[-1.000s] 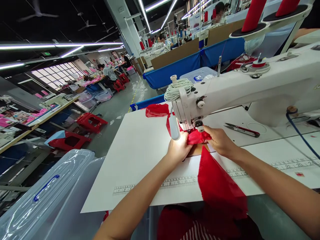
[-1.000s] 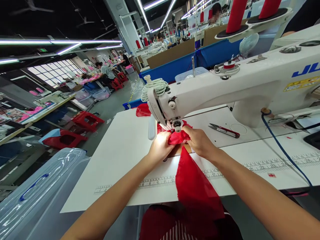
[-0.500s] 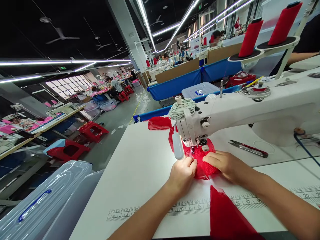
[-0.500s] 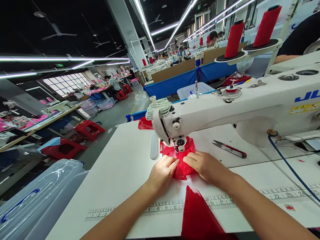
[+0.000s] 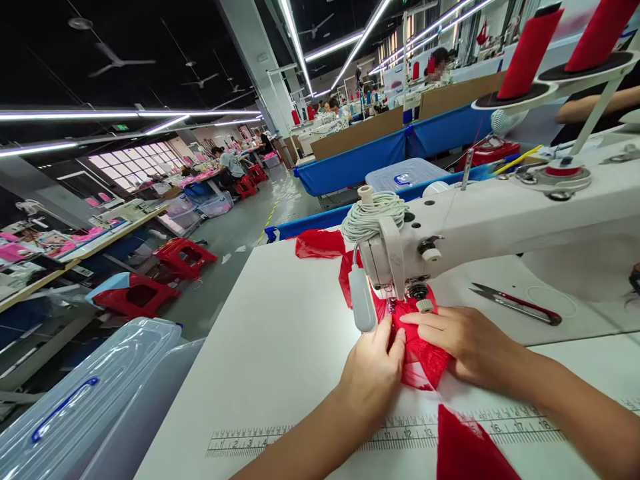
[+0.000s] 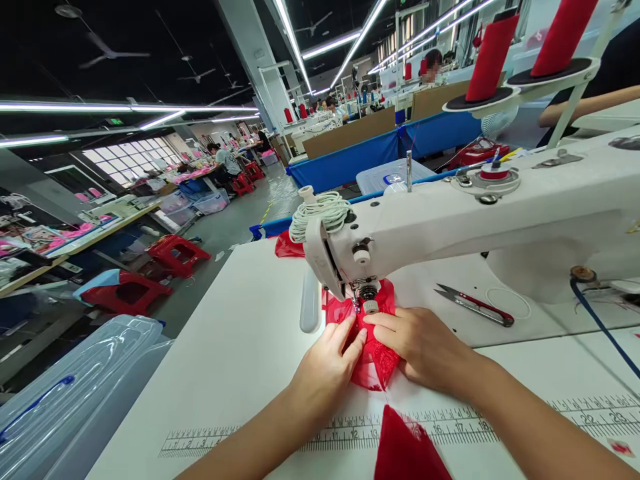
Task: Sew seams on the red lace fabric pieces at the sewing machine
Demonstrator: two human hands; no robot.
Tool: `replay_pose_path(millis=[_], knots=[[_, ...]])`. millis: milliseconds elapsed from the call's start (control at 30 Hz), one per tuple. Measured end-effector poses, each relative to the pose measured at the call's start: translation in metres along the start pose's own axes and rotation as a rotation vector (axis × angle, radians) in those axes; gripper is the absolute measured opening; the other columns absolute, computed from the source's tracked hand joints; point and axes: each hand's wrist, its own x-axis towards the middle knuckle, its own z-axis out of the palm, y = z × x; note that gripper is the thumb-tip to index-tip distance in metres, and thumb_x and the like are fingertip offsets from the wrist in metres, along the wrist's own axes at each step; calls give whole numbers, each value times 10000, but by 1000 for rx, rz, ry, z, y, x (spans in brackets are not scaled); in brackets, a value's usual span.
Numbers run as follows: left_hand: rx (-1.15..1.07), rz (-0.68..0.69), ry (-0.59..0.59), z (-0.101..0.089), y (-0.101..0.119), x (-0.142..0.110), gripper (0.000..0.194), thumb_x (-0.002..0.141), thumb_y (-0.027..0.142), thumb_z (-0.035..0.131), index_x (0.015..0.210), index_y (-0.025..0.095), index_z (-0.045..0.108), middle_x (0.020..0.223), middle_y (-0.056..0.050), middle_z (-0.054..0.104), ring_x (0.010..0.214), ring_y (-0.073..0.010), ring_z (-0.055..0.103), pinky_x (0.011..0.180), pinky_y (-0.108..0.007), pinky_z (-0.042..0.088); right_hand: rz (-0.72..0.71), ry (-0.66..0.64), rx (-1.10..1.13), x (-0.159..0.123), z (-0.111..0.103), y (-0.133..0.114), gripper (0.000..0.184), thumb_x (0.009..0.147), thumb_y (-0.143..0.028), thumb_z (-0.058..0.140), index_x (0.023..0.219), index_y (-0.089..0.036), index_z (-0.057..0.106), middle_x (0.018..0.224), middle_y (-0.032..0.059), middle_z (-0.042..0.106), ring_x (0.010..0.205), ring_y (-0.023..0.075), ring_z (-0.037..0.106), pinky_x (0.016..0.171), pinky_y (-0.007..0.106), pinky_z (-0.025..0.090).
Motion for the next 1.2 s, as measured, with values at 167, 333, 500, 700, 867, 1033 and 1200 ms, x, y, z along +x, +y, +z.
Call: replay_pose_path(millis=[167, 333, 500, 700, 867, 1033, 1200], knots=[[45, 55, -37, -3, -2, -1, 370, 866, 18, 388, 1176, 64, 584, 1062, -176, 647, 753, -215, 601, 588, -313, 535, 65, -4, -6, -1, 5, -1, 406, 624, 21, 453, 907, -185, 660, 1121, 30, 714, 756, 175, 625, 619, 289, 402], [-1, 17, -93, -11, -1, 0, 446, 781, 76, 489, 1221, 81, 559, 1015, -152, 635, 743, -219, 572, 597, -326, 525, 75, 2, -45, -2, 9, -2, 414, 616, 2, 473, 936, -179, 662, 976, 46, 732, 659, 167, 594, 572, 287, 364], [-135, -18, -189, -24, 0, 3, 390, 778, 300, 525, 1094, 94, 623, 906, -136, 604, 703, -236, 534, 600, -373, 515, 99, -5, -72, 0, 7, -4, 359, 605, -3, 472, 864, -179, 649, 798, 35, 701, 584, 152, 545, 525, 288, 315], [-216, -18, -23, -14, 4, 1, 803, 881, 741, 273, 1181, 73, 602, 986, -176, 610, 766, -249, 571, 650, -381, 531, 76, 25, -29, -4, 8, 0, 525, 594, -4, 475, 1064, -166, 643, 973, 58, 731, 743, 182, 631, 609, 282, 402], [-181, -12, -10, -9, 5, -1, 913, 867, 781, 165, 1153, 44, 621, 985, -196, 623, 757, -247, 577, 645, -372, 531, 90, 10, -35, -4, 8, 1, 543, 600, -10, 465, 1084, -172, 649, 876, 50, 727, 696, 178, 615, 585, 281, 394], [-178, -8, 8, -10, 4, 0, 909, 876, 767, 130, 1144, 56, 629, 995, -200, 626, 761, -247, 586, 644, -371, 533, 95, 14, -33, -3, 7, -1, 475, 592, -6, 465, 990, -180, 658, 833, 32, 710, 652, 178, 587, 554, 296, 349], [-162, -5, -6, -11, 1, 1, 905, 886, 754, 117, 1163, 61, 630, 973, -191, 633, 720, -235, 589, 605, -355, 525, 98, 6, -46, -3, 8, -1, 425, 607, -2, 477, 952, -183, 647, 808, 29, 699, 650, 178, 575, 562, 294, 340]])
